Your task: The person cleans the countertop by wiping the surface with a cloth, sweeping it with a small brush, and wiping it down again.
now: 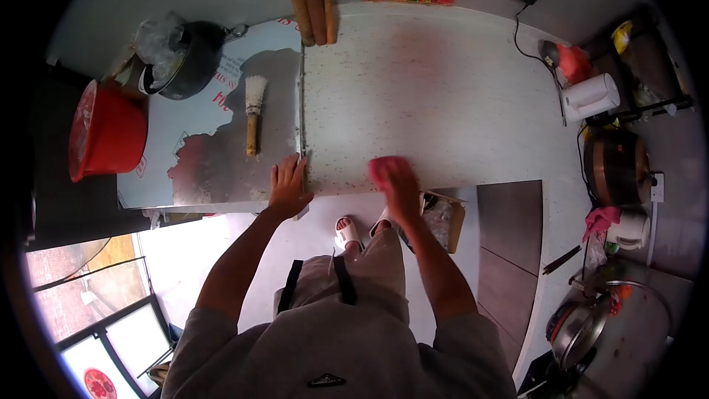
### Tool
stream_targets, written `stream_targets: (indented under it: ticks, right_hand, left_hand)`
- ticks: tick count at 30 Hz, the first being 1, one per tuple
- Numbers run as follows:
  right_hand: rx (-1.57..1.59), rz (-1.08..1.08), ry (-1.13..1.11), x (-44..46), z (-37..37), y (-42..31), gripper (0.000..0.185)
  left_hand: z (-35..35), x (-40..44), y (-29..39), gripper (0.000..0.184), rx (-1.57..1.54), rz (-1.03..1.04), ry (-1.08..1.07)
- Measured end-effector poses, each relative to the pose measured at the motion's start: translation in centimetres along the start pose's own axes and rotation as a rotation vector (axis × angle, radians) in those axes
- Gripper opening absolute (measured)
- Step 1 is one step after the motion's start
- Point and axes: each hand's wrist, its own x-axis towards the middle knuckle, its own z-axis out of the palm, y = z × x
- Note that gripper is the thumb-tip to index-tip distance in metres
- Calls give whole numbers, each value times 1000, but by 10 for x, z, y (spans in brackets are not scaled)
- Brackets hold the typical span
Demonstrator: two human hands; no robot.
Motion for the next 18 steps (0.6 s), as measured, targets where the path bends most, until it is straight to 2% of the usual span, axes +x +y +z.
stream_targets:
  ticks: [1,3,4,7,9,10,13,15,17,18]
  right_hand:
    - [-48,120,38,-4,-9,17,60]
    - [-110,209,105,-11,-25,41,62]
    - [-109,277,82,-9,-24,37,63]
    - [-162,321,208,1,-1,0,65]
    - [-29,199,23,3,-11,-23,65]
    - [25,99,42,-4,-10,-16,65]
    - [61,53,-75,-15,-44,42,63]
    - [-19,281,-171,-14,-81,81,61]
    - [-190,286,121,-36,-77,123,59]
    - [-206,340,165,-36,-67,121,58]
  left_hand:
    - [-3,1,5,97,2,-26,22]
    - [-9,4,29,97,-13,71,55]
    - [-11,8,43,97,-19,122,72]
    - [25,22,77,96,-77,210,90]
    - [44,36,99,95,-74,192,77]
    - [54,40,107,95,-75,183,66]
    - [75,54,122,99,-13,205,60]
    - [68,57,136,103,8,144,-57]
    - [59,58,139,108,31,110,-138]
    - [57,59,139,110,37,110,-162]
